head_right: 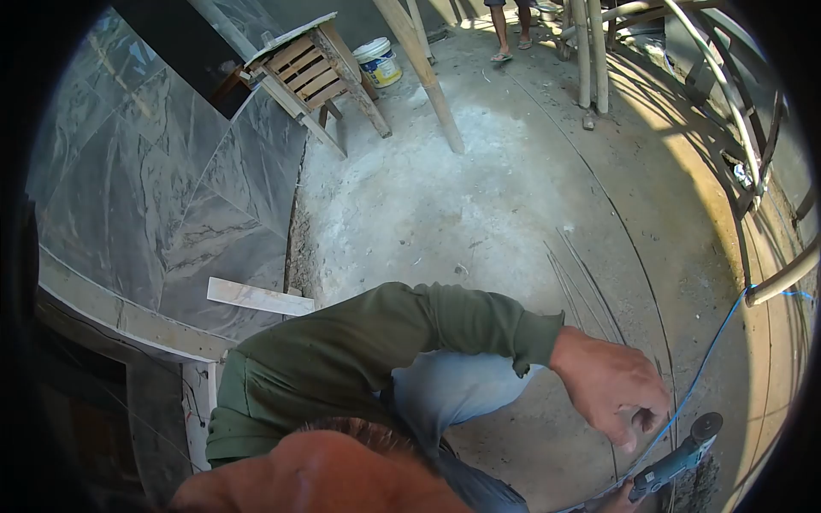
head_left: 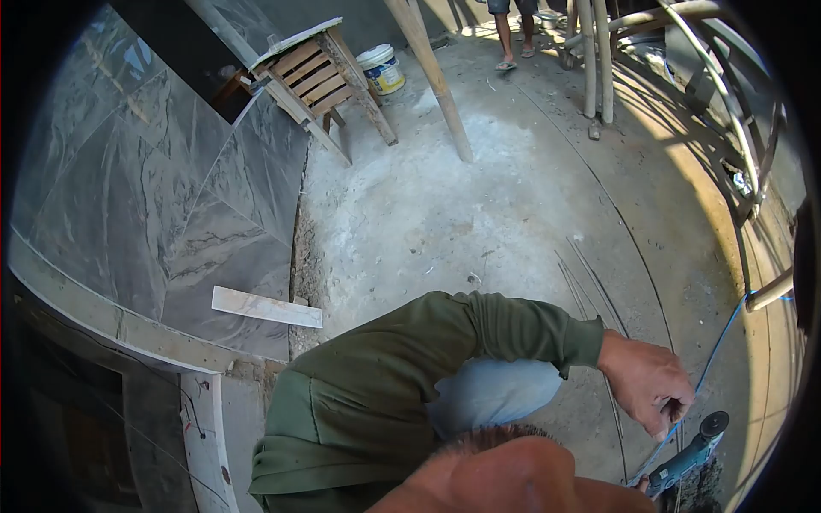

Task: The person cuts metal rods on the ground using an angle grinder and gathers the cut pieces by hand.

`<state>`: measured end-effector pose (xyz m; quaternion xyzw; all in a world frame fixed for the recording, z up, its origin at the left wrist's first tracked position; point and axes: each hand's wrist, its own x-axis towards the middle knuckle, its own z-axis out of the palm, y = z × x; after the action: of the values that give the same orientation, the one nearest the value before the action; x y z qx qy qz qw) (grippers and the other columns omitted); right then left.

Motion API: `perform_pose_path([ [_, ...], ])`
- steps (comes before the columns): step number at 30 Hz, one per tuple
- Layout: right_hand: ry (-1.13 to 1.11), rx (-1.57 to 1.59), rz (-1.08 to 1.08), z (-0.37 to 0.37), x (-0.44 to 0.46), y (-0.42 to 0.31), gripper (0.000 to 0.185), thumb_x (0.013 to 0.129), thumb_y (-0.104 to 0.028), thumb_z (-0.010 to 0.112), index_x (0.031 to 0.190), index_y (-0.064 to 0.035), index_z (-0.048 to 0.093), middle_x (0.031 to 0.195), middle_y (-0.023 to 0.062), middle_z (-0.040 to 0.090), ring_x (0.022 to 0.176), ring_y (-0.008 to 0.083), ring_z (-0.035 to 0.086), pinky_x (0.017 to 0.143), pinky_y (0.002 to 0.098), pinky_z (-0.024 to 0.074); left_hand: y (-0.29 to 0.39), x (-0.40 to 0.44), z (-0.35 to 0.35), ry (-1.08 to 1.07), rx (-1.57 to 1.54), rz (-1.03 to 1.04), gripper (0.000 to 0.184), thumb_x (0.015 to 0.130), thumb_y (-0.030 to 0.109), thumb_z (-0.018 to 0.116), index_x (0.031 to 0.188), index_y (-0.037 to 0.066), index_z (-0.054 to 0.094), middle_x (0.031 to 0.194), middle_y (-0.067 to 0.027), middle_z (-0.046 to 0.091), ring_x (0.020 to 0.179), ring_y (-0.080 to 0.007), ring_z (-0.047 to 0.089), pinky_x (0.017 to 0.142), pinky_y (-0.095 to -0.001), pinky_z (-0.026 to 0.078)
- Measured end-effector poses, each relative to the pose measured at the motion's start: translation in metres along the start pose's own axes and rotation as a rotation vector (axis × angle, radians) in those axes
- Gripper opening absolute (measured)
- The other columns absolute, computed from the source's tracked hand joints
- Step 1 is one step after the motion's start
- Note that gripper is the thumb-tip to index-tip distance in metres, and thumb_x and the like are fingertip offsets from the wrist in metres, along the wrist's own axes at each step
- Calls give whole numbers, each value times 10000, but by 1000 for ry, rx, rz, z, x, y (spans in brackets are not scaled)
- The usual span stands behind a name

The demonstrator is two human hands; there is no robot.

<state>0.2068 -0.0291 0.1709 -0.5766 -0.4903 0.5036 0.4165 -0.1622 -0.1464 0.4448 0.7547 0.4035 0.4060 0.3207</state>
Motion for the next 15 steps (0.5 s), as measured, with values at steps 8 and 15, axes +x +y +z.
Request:
perform_pose_path([
  [8,-54,-17,-120,18,18,-21,326,767,-194,712,973,-16,534,682,35,495,467,118,423,430,287,338,71,-26,56,-159,333,286,174,803,209,575,844,55,502,766,-132,571,771,-340,599,659,-471,459],
  [15,-139,36,-31,33,-8,-31,432,758,-171,715,1090,-20,482,671,38,502,452,105,437,396,262,346,9,-51,101,-333,519,93,460,720,372,711,967,22,541,925,-133,563,922,-328,592,799,-428,443],
])
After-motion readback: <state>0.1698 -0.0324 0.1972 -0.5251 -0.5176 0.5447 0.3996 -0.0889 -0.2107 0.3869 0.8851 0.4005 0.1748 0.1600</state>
